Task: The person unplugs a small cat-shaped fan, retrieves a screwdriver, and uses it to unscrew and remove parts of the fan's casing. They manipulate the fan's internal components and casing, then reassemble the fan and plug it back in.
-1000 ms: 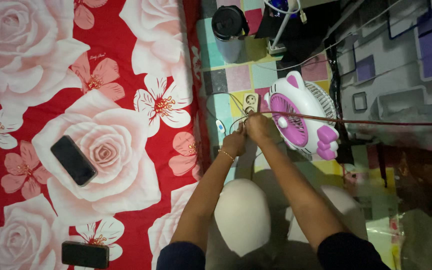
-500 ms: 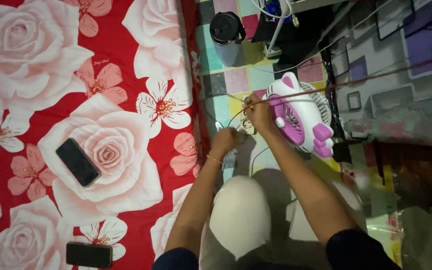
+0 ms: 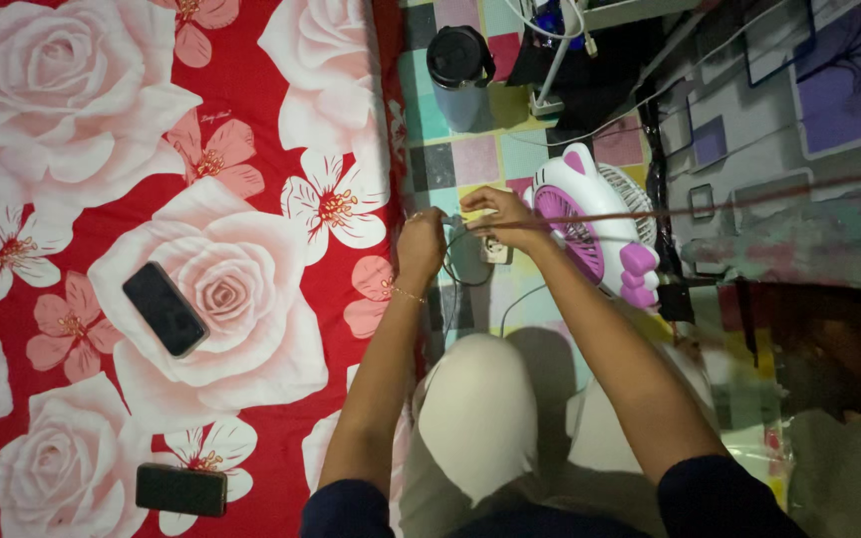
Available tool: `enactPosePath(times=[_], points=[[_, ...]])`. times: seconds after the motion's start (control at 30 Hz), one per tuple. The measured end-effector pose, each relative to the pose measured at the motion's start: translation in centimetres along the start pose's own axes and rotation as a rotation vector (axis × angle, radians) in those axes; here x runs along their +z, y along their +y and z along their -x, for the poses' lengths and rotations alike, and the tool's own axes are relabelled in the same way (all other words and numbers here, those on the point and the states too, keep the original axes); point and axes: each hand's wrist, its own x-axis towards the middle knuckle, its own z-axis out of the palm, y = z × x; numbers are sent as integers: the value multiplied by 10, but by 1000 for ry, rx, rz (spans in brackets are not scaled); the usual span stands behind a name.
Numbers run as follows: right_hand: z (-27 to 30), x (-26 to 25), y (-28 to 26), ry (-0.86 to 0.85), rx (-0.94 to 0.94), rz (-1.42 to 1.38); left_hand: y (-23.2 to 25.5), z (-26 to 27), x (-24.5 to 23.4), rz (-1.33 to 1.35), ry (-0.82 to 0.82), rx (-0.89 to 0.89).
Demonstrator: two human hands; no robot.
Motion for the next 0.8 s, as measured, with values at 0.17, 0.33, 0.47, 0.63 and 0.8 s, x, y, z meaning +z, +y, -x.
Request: enactPosePath(times=[0.17,0.33,0.47,0.63,0.8], points=[[21,-3,10,-98,98,168,-8,23,0,51,-27,-117],[35,-3,-7,-20,153,111,9,59,-16,132,-107,-283],[46,-10,-38,252,164,167,24,78,-33,298,-206,-154],[43,-34,-60,399,25,-115,63,80,-41,579,-485,-271],[44,-60,-55,384,-167,-155,96,65,-50,998,-426,-271]])
